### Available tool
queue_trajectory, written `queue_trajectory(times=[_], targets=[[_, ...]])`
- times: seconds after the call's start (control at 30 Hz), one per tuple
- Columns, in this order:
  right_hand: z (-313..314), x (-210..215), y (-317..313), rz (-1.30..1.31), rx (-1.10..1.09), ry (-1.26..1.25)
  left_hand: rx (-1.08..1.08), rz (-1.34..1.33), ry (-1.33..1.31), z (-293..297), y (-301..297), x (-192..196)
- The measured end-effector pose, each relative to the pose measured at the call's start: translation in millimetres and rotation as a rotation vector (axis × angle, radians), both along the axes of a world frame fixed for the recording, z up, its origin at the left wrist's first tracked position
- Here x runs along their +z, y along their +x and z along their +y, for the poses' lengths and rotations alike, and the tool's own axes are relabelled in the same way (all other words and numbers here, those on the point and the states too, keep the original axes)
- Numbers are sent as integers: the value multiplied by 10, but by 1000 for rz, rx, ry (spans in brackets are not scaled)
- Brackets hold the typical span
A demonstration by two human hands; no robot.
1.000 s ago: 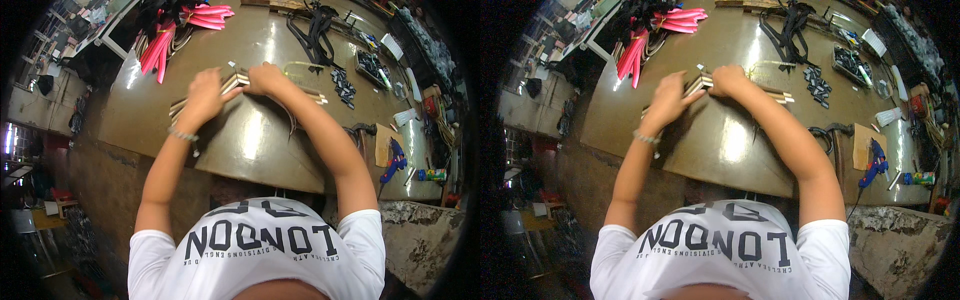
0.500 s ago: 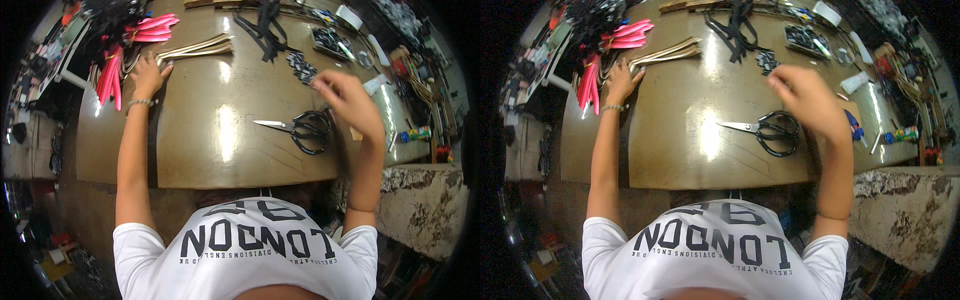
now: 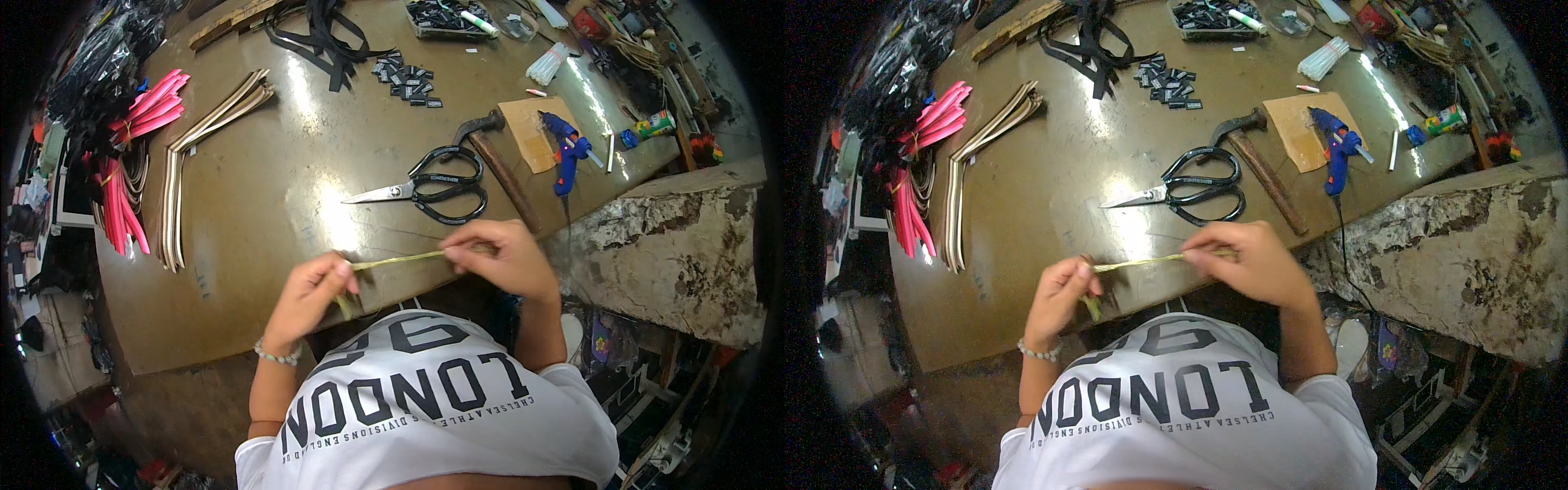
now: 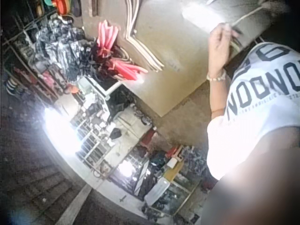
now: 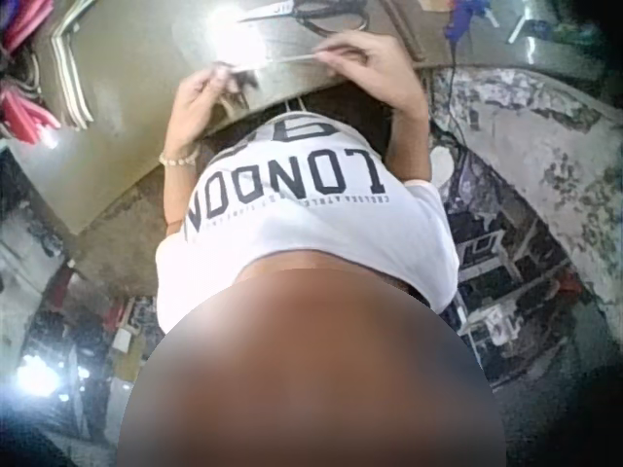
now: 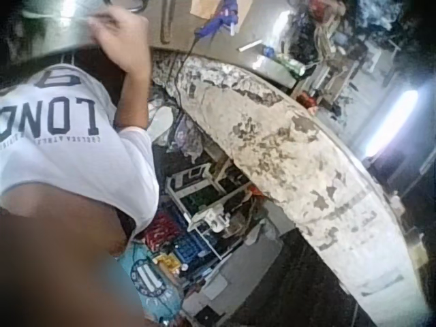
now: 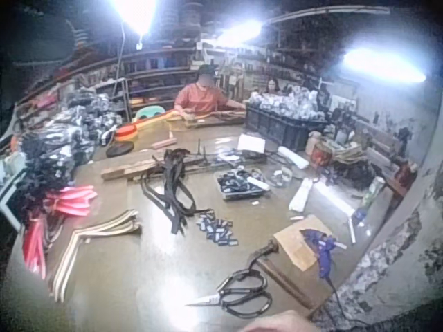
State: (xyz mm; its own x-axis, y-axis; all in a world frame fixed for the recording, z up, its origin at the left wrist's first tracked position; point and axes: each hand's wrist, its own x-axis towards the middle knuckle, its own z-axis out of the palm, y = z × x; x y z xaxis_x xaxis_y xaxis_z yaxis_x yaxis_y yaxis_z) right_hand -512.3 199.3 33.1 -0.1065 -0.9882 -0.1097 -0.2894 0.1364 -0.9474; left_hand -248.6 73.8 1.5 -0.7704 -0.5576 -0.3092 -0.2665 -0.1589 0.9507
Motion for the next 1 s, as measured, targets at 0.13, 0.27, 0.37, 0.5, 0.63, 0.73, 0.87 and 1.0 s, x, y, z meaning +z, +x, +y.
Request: queue_trajectory(times=[0.13, 0.27, 0.37, 0.5, 0.63, 0.73, 0.87, 1.0], targets=[[247, -87, -169, -14, -99, 112, 104, 289, 154, -66, 250, -123], [347, -241, -288, 25, -269, 122, 182, 63, 50, -75, 730, -118], [365, -302, -485, -72, -416, 159, 332, 214, 115, -102, 1074, -68], [354, -351, -722, 82, -501, -1, 419, -27, -28, -7, 1213, -7], [519, -303, -860, 434, -608, 18, 378, -76, -209, 60, 946, -4], [795, -197, -970, 823, -714, 38, 134, -23, -185, 29, 584, 25], [1140, -157, -1172, 1352, -935, -94, -80, 240, -81, 69, -121, 191], [1357, -490, -1280, 1019, -1064, 149, -167, 222, 3, 111, -1044, 430]])
